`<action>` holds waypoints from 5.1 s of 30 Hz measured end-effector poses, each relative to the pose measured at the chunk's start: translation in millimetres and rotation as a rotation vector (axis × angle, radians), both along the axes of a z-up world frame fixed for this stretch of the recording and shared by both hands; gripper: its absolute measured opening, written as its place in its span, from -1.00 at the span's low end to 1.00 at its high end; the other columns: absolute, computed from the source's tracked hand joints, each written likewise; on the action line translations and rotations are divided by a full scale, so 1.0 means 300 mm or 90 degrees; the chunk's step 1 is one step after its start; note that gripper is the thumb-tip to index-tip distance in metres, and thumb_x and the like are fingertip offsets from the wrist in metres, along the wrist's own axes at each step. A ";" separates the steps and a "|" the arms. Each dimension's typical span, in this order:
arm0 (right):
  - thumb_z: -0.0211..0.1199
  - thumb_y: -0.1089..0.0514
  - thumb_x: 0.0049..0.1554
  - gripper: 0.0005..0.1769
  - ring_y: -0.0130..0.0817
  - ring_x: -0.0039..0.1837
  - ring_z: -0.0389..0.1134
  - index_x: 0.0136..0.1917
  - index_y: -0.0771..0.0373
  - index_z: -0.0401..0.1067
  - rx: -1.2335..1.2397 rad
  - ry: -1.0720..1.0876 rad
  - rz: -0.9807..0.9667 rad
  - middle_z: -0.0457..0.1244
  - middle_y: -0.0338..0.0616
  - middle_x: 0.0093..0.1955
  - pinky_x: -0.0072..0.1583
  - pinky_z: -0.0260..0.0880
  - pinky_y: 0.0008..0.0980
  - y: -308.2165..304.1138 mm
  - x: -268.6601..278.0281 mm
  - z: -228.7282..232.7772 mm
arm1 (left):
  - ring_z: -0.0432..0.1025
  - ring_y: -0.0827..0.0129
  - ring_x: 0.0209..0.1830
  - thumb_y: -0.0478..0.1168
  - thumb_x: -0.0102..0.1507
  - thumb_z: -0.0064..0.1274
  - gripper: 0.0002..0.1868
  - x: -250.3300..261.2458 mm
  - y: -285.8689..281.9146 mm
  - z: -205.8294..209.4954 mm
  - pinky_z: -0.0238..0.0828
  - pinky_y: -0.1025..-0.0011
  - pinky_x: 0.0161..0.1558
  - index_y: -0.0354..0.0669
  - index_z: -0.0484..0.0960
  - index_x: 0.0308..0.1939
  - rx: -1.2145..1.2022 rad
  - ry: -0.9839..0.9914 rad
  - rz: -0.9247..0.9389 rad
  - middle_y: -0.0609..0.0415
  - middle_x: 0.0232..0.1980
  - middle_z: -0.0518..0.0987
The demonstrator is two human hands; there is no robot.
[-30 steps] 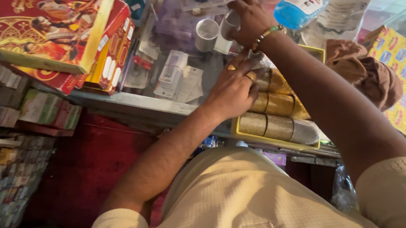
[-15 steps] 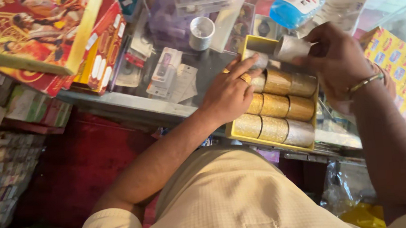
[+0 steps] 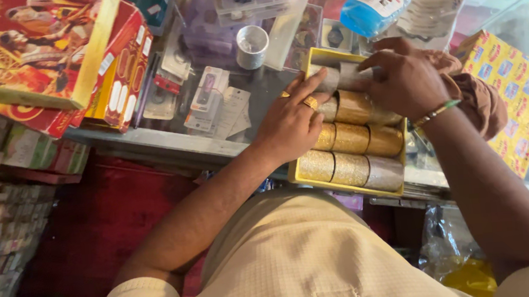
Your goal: The person cleans a set of metal bangles and their storage containers using a cloth, then places the bangles back into a box.
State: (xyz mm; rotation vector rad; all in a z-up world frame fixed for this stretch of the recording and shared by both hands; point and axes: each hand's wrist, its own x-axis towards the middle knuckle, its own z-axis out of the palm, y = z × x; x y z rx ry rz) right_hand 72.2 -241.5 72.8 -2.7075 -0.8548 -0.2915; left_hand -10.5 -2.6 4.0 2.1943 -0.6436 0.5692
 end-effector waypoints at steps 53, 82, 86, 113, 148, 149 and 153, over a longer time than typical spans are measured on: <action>0.40 0.03 0.13 -0.41 0.05 0.59 0.14 0.38 0.25 0.43 0.137 0.032 -0.016 0.09 0.10 0.62 0.51 0.17 -0.07 -0.209 -0.067 -0.059 | -0.05 -0.06 0.73 -0.34 0.36 0.08 -0.51 0.024 0.024 -0.028 0.11 0.16 0.60 -0.27 0.44 0.39 -0.094 0.059 -0.125 -0.23 0.72 -0.12; 0.41 -0.12 0.25 -0.56 -0.39 -0.17 0.36 0.08 0.33 0.59 0.297 0.134 -0.650 0.39 -0.08 -0.18 -0.10 0.30 -0.32 -0.807 -0.398 -0.258 | 0.61 0.07 -0.08 0.12 0.23 0.10 -0.59 0.196 -0.724 0.140 0.51 0.12 0.00 -0.12 0.70 -0.13 0.234 0.211 -0.352 0.00 -0.07 0.68; 0.38 -0.14 0.33 -0.58 -0.41 -0.20 0.36 0.03 0.31 0.61 0.305 0.130 -0.677 0.37 -0.11 -0.25 -0.11 0.29 -0.38 -0.841 -0.437 -0.288 | 0.61 0.01 -0.10 0.17 0.24 0.03 -0.48 0.240 -0.751 0.069 0.51 0.09 0.02 -0.23 0.68 -0.10 0.251 0.149 -0.196 -0.18 -0.12 0.68; 0.01 0.53 0.34 -0.43 -0.23 0.05 0.35 0.59 0.49 0.09 1.372 0.473 0.196 0.24 0.03 0.05 0.21 0.42 -0.27 -0.454 -0.619 -0.280 | 0.57 0.29 0.06 0.39 0.31 0.06 0.01 0.016 -0.174 0.305 0.54 0.35 0.09 -0.33 0.20 0.54 -0.422 0.511 -0.423 -0.12 0.20 0.61; 0.27 0.18 0.07 -0.27 -0.19 0.26 0.42 0.44 0.47 0.17 0.899 0.742 -0.153 0.32 0.12 0.30 0.24 0.47 -0.17 -0.027 -0.513 -0.153 | 0.53 0.19 0.09 -0.05 0.34 0.12 -0.48 -0.286 0.135 0.066 0.40 0.30 0.19 -0.23 0.56 0.31 -0.174 0.359 0.112 -0.09 0.04 0.63; 0.27 0.15 0.08 -0.27 -0.15 0.24 0.43 0.44 0.50 0.18 0.946 0.763 -0.119 0.33 0.15 0.30 0.22 0.48 -0.16 -0.013 -0.505 -0.150 | 0.43 0.27 0.23 -0.11 0.33 0.09 -0.41 -0.306 0.146 0.072 0.31 0.33 0.28 -0.24 0.41 0.41 -0.425 0.449 0.029 -0.04 0.22 0.55; 0.20 0.15 0.12 -0.28 -0.09 0.22 0.43 0.47 0.52 0.14 0.966 0.827 -0.060 0.33 0.20 0.31 0.17 0.53 -0.16 0.123 -0.472 -0.149 | 0.25 0.39 0.47 -0.27 0.29 0.05 -0.25 -0.388 0.233 0.083 0.15 0.31 0.43 -0.20 0.15 0.55 -0.827 0.509 -0.073 0.05 0.48 0.36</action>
